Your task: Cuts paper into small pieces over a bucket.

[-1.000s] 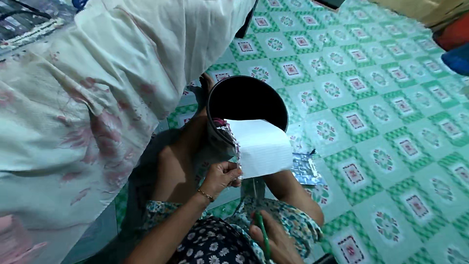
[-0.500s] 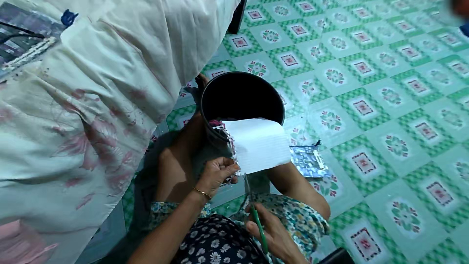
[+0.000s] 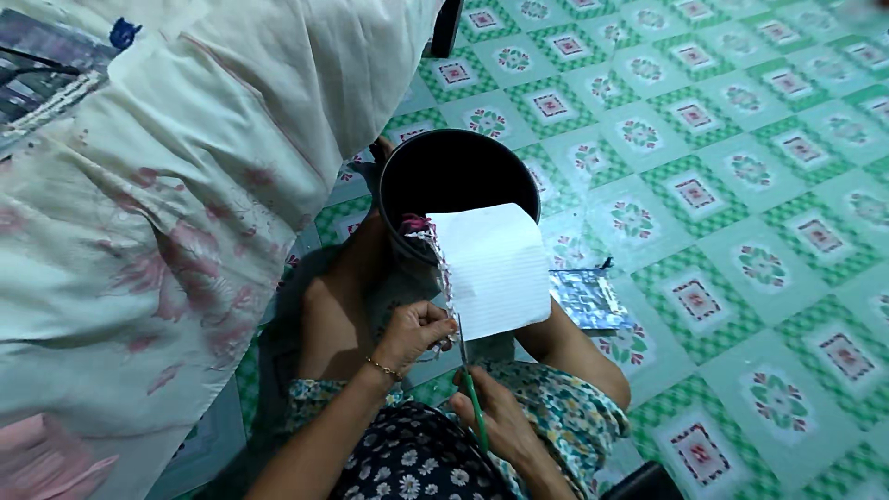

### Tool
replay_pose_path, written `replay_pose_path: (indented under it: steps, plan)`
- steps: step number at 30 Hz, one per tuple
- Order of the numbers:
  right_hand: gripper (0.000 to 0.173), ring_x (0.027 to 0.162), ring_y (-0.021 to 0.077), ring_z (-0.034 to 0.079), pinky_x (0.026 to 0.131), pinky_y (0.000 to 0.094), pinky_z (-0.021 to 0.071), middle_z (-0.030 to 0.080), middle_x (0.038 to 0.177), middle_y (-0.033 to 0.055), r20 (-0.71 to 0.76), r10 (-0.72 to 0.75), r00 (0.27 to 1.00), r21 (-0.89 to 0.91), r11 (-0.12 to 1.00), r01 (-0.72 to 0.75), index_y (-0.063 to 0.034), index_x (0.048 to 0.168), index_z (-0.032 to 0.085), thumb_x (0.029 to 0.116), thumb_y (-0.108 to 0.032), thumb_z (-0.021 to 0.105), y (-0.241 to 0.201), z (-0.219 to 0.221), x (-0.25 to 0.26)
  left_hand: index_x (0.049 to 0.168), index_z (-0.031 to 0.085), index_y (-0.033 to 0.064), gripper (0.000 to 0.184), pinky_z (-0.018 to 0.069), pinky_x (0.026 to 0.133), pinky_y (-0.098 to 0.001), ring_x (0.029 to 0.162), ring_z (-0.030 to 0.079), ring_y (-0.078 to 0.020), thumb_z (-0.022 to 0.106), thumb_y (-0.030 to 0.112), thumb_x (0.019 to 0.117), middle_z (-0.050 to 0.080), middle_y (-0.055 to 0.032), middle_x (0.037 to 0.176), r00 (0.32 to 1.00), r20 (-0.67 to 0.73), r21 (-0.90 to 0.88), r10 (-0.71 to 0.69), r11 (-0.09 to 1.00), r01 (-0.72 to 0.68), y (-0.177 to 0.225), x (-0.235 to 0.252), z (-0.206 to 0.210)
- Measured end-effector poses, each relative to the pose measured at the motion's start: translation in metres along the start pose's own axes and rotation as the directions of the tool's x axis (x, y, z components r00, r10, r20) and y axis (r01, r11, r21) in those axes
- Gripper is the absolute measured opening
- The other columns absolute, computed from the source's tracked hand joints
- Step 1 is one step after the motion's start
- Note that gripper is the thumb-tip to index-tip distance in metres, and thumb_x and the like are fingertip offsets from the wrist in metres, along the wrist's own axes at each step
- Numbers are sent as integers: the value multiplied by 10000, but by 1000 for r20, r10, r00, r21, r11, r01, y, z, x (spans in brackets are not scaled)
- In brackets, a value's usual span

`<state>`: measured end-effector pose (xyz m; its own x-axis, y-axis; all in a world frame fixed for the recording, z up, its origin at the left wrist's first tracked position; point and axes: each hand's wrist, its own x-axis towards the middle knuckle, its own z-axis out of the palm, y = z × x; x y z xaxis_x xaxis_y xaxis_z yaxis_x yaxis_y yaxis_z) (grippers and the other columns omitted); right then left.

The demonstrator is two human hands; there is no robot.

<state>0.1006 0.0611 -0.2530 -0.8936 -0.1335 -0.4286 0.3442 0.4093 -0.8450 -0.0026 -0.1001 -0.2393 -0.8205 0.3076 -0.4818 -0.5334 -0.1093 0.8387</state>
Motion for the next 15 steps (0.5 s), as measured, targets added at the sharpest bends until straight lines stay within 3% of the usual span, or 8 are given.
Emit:
replay_pose_path:
  steps: [8, 15]
  plan:
    - [512, 534, 12, 514, 531, 213, 458, 560, 650, -41, -115, -28, 993, 50, 998, 34, 23, 1029, 645, 902, -472, 659, 6, 12, 0, 875, 599, 13, 112, 557, 622, -196, 596, 625, -42, 625, -67, 950, 637, 23, 703, 1000, -20, -18, -21, 1000, 20, -2, 1, 1]
    - [595, 579, 16, 514, 562, 222, 451, 571, 696, -36, -90, -27, 996, 75, 997, 33, 40, 1096, 625, 884, -515, 651, 10, 16, 5, 885, 593, 5, 99, 556, 653, -199, 630, 626, -40, 641, -59, 943, 628, 25, 736, 1000, -2, 73, -23, 997, 23, -1, 2, -2]
